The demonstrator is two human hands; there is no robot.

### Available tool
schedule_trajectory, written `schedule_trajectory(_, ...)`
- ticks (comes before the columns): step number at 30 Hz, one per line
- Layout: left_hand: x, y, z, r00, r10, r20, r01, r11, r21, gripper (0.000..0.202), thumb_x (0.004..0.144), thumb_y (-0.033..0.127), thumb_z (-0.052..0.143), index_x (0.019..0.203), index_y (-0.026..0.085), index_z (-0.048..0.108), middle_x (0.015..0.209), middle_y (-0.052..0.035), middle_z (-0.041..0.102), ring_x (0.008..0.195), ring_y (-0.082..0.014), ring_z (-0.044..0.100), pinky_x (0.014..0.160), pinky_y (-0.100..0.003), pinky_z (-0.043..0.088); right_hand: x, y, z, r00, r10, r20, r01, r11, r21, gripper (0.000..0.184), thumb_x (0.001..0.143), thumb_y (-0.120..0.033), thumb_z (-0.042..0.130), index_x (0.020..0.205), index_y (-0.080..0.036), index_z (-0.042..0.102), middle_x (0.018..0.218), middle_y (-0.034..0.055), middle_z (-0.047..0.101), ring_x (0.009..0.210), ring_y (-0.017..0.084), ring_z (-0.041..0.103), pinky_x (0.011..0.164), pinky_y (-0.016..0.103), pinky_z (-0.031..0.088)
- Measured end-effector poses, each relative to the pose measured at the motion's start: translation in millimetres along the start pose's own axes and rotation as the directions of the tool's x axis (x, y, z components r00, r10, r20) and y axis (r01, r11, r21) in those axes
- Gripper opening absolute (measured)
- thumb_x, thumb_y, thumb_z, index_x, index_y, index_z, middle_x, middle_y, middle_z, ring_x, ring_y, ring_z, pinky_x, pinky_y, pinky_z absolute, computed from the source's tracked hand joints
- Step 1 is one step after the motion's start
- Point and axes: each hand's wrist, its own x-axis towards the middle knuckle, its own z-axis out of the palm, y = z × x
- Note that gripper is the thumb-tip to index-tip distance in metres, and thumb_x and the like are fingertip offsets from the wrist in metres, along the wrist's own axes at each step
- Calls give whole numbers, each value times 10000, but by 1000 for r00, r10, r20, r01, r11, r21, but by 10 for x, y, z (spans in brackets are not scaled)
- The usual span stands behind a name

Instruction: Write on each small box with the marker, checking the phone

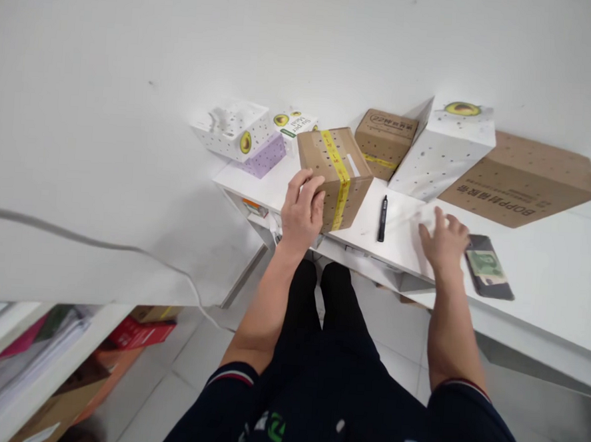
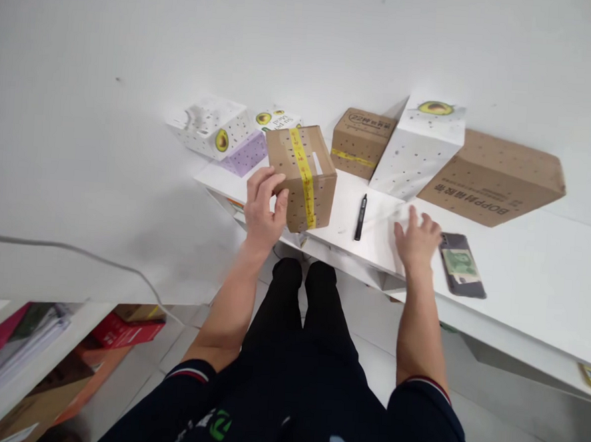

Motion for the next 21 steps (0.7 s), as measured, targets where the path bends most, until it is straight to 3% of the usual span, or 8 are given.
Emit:
schedule_trajectory(4,-6,9,20,1000,-12,-28,12,1000,-7,390,1044,440,357,1213,197,611,1293,-145,610,1274,-201,585,1059,-335,520,-103,592,-177,928,355,114,-352,935,-46,917,799,-760,502,1529,-222,365,1520,328,338,1338,551,364,941,665,377)
schedule_trajectory(8,-15,12,38,997,23,-70,-26,998,-50,341,1036,379,412,1216,172,614,1287,-157,610,1262,-214,590,1085,-350,494,-121,895,-212,856,429,287,-437,899,-39,914,788,-741,527,1529,-235,355,1480,296,414,1336,518,414,1001,631,391)
schedule_trajectory(13,-19,-2,44,998,18,-67,-21,999,-40,341,1036,379,404,1234,186,604,1305,-153,601,1276,-214,580,1067,-344,509,-80,917,-165,849,484,212,-486,873,-43,773,843,-632,526,1483,-211,428,1443,268,493,1347,471,431,1037,608,382)
schedule_trajectory(21,-14,-14,54,999,-2,-52,1,999,-35,340,1035,399,391,1230,208,593,1304,-146,595,1268,-213,580,1034,-349,540,-136,841,-199,864,463,196,-476,879,22,942,747,-628,652,1531,-176,392,1410,265,553,1328,478,472,1011,622,433)
